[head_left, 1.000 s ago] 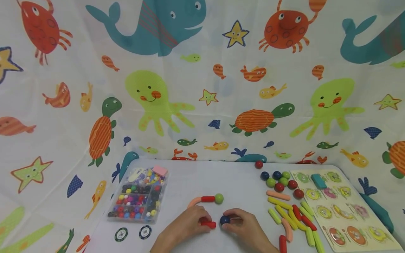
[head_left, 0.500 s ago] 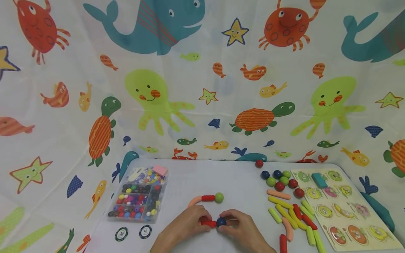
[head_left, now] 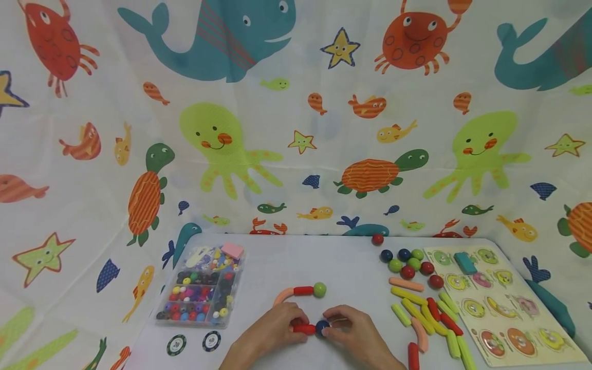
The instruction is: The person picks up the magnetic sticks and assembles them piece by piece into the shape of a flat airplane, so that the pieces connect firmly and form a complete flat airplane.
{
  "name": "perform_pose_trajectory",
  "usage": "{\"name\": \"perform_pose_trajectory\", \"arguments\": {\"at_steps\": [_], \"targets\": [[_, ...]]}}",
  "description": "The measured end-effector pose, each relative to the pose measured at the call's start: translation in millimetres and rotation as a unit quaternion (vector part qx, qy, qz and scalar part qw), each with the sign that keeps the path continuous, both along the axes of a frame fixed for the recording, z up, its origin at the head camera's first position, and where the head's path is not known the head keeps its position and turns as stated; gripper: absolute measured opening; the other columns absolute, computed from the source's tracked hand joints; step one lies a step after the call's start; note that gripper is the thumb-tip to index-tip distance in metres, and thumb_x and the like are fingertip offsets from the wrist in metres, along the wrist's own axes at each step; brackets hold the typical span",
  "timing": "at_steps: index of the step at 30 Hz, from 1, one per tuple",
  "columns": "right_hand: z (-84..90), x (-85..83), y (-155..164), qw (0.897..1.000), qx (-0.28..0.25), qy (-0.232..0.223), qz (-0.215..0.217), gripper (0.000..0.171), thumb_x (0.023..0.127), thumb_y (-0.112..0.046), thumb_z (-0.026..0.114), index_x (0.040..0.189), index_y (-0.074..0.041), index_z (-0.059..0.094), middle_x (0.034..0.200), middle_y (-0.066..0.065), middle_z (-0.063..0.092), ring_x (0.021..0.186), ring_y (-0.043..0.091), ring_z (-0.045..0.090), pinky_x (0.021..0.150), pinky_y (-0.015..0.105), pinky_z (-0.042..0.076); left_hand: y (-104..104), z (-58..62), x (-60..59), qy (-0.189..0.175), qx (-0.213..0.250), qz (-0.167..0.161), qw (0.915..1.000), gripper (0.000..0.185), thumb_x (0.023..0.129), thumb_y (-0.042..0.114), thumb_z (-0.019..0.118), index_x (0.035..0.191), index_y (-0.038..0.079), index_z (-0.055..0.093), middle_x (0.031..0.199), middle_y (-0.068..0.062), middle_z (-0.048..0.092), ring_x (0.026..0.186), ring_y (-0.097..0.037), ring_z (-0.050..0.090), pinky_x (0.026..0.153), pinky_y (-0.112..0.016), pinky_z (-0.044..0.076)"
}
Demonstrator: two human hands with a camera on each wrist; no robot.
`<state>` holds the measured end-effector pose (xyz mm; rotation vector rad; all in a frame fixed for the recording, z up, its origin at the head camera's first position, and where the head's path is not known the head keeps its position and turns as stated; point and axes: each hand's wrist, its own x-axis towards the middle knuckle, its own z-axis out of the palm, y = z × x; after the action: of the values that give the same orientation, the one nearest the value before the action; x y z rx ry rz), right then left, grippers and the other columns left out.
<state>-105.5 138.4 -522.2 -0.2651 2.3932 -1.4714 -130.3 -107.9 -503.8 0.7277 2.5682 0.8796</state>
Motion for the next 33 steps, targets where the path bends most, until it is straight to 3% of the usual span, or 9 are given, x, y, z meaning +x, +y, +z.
{"name": "perform_pose_trajectory", "arguments": {"at_steps": [8,15,20,24,27,33], "targets": [[6.6,-6.8,19.5,0.997,0.027,-0.004,-0.076,0.035,0.088,-0.038,0.078,0.119,-0.023,0.070,0.115,-0.006,0.070,0.106,0.015,0.064,0.095,0.040,0.057,-1.5,-1.0,0.8,-0.027,0.007,0.013,0.9995,0.023,0.084,0.031,0.084,0.104,0.024,0.075,0.088,0.019,0.063,0.080,0.000,0.053,0.079,-0.019,0.049],[11.7,-15.8,50.6,0.984,0.061,0.031,-0.164,0.029,0.088,-0.026,0.080,0.116,-0.021,0.073,0.111,-0.005,0.072,0.104,0.013,0.067,0.092,0.034,0.058,-6.6,-3.5,0.3,-0.025,0.020,0.011,0.9994,0.021,0.084,0.028,0.084,0.101,0.022,0.075,0.086,0.017,0.062,0.078,0.000,0.053,0.076,-0.018,0.048],[14.3,-16.7,80.2,0.970,0.108,0.057,-0.212,0.029,0.089,-0.026,0.079,0.117,-0.019,0.073,0.111,-0.002,0.074,0.099,0.012,0.069,0.086,0.026,0.058,-11.6,-3.4,0.9,-0.026,0.030,0.015,0.9991,0.020,0.083,0.027,0.084,0.099,0.022,0.074,0.084,0.016,0.061,0.077,0.000,0.052,0.074,-0.018,0.048],[13.9,-15.7,102.2,0.960,0.141,0.070,-0.231,0.031,0.090,-0.026,0.079,0.118,-0.016,0.072,0.112,0.003,0.075,0.099,0.018,0.071,0.082,0.025,0.059,-16.5,-3.6,2.3,-0.017,0.038,0.013,0.9990,0.019,0.083,0.025,0.085,0.098,0.020,0.074,0.083,0.016,0.061,0.075,0.000,0.052,0.073,-0.017,0.048],[13.3,-14.1,113.0,0.956,0.166,0.047,-0.235,0.034,0.091,-0.029,0.078,0.121,-0.014,0.071,0.112,0.005,0.074,0.100,0.022,0.069,0.079,0.030,0.060,-20.4,-3.9,3.8,-0.010,0.042,0.009,0.9990,0.019,0.083,0.026,0.084,0.098,0.020,0.074,0.083,0.016,0.061,0.075,0.001,0.053,0.073,-0.017,0.048],[11.3,-10.6,119.3,0.953,0.199,0.017,-0.229,0.034,0.089,-0.023,0.079,0.121,-0.012,0.071,0.106,0.002,0.073,0.092,0.016,0.064,0.081,0.032,0.059,-24.4,-3.7,5.0,-0.005,0.049,0.005,0.9988,0.018,0.084,0.027,0.084,0.097,0.020,0.075,0.084,0.016,0.062,0.075,0.001,0.053,0.072,-0.017,0.047]]}}
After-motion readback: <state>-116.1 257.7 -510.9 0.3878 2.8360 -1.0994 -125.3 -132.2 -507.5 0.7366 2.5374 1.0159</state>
